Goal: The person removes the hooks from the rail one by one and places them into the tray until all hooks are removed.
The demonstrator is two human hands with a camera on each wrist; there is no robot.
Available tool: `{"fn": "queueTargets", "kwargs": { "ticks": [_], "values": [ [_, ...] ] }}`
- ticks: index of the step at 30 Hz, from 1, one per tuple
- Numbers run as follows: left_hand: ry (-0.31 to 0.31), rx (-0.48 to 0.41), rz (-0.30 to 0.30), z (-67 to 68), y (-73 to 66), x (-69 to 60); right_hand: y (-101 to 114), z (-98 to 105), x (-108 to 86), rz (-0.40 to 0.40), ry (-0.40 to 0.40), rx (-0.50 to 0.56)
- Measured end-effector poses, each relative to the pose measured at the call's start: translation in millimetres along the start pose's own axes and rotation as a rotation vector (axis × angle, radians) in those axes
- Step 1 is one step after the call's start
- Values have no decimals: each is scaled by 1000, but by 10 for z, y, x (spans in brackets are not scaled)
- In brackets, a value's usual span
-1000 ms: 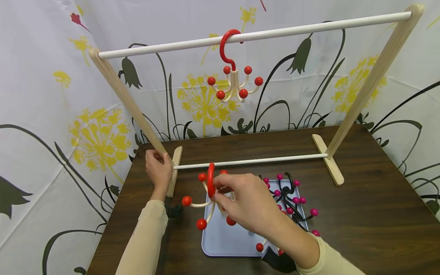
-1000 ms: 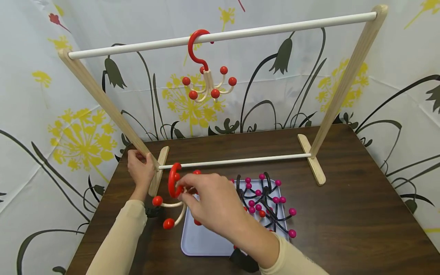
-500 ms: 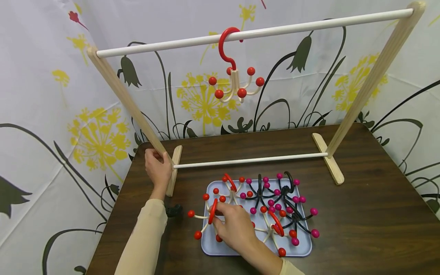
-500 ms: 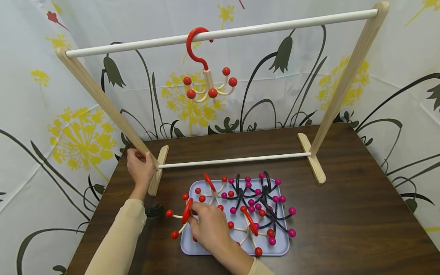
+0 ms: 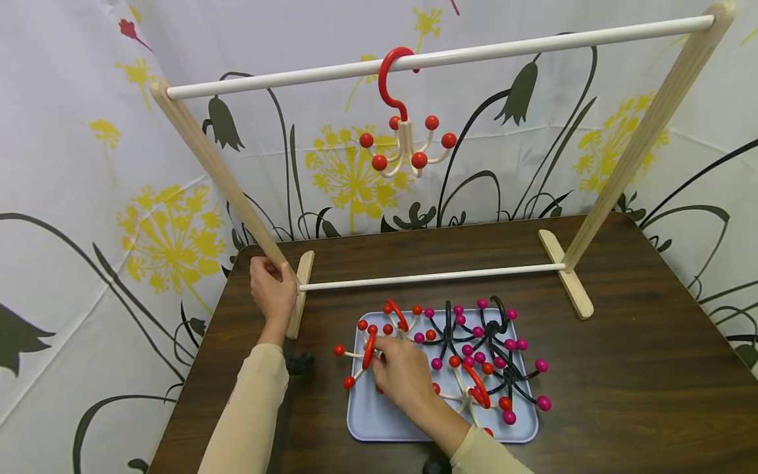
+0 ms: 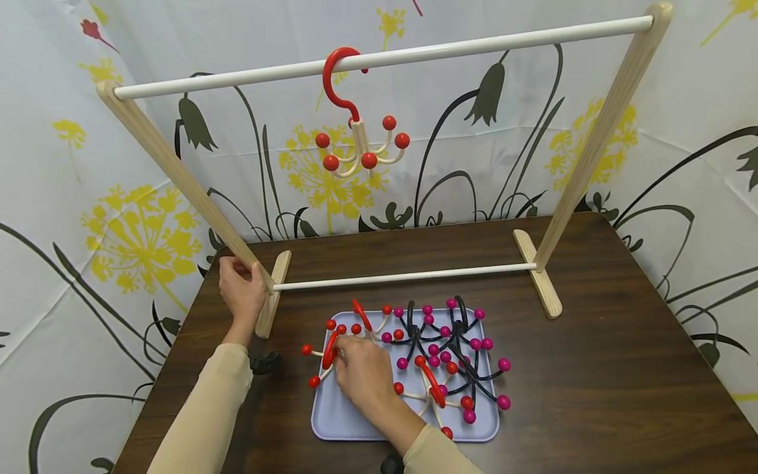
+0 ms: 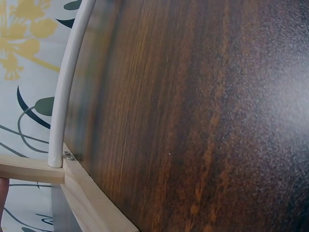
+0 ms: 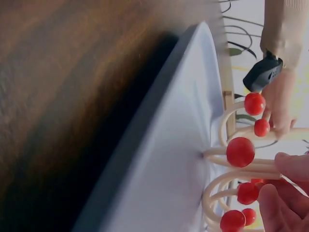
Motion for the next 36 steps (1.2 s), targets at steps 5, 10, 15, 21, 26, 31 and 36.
{"fn": "queueTargets", "kwargs": {
  "ticks": [5,10,15,21,26,31,36],
  "values": [
    [-3,1,-2,6,-13,-3,-38,1,41,-20,-22,6],
    [-1,6,0,0,-13,-13,-41,4,31,-43,-13,6],
    [-2,12,5,2,-16,-9,-31,15,31,-59,11,11],
    [6,13,8,7,-29,-2,-18,68,14,-87,68,-6],
    [5,11,10,14,-37,1,26,180,-5,-132,121,-2],
    [3,14,12,12,-22,-8,123,367,-57,-191,207,15],
    [10,11,8,4,-14,-5,297,614,-125,-226,322,44]
  ]
}}
Point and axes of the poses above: each hand's wrist, its own x-axis towards the middle knuckle, its own z-axis out of the back of the hand, y = z × x, the point moved 1 cm from there along x, towards the middle knuckle, and after that the axes turned 6 degrees about x, right-handed, at the moved point
